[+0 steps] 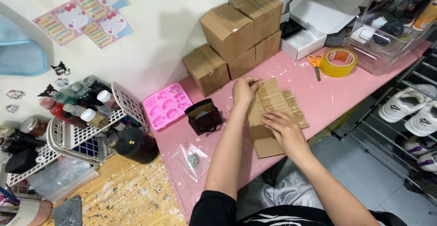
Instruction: Assembling small cardboard boxes and packing items inside for shipping.
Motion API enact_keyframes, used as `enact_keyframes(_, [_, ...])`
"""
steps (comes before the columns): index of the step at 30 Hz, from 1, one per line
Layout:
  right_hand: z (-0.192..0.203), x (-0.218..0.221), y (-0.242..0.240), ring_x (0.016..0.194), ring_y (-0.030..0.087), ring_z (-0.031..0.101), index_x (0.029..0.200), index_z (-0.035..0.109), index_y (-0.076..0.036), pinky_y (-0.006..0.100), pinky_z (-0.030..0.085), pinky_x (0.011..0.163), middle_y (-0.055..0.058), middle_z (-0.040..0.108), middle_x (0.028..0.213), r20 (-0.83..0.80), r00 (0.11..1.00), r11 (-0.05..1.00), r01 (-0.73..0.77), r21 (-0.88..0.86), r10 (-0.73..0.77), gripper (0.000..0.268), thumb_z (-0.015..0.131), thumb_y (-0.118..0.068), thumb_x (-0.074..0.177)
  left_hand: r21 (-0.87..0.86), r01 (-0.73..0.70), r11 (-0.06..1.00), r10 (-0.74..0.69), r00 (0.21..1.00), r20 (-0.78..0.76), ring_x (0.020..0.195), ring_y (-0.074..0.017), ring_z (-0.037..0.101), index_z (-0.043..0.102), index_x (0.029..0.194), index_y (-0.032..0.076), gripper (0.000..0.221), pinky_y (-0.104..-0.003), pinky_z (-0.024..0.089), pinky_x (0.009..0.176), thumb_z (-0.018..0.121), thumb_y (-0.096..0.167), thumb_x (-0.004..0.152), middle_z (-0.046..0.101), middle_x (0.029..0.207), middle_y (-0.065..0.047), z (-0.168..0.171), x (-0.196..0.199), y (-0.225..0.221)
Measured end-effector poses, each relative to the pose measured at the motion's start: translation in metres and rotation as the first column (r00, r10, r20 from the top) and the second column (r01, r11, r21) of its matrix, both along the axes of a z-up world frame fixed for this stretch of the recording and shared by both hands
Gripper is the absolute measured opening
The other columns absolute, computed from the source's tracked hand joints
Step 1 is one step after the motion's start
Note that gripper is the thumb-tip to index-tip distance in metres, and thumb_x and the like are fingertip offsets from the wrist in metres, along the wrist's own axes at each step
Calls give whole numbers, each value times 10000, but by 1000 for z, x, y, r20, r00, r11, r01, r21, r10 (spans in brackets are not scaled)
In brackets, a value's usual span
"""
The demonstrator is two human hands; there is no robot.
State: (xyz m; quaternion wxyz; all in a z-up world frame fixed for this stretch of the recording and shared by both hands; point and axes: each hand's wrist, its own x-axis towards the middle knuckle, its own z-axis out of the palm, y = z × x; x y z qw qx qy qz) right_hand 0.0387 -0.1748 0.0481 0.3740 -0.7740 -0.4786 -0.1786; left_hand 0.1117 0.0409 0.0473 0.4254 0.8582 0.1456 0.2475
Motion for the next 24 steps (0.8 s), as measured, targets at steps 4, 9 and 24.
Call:
enact_keyframes(4, [-11,10,-5,1241,248,661,1100,795,-107,387,492,1080,36,743,1218,-123,992,999,25,42,-19,248,741,-125,859,-14,6,1000,-5,999,48,849,-233,766,828,956,140,178,-343,560,799,821,232,803,794,911,-75,6,-10,-4])
enact_keyframes(9, [-1,-22,-11,1232,286,506,972,773,-185,462,335,1081,69,626,1210,78,934,922,328,209,-349,264,868,-264,739,-148,-99,984,120,983,140,835,-192,756,814,990,109,193,-313,557,797,809,246,852,802,947,-89,8,-26,-1])
enact_keyframes(24, [-75,74,-38,1468,193,458,1288,524,-22,308,386,1139,105,467,1547,-523,756,730,89,677,393,461,453,88,846,-388,83,918,39,954,298,1034,-227,671,456,1315,35,364,-340,543,910,436,-43,960,668,1106,-122,-50,-163,-56])
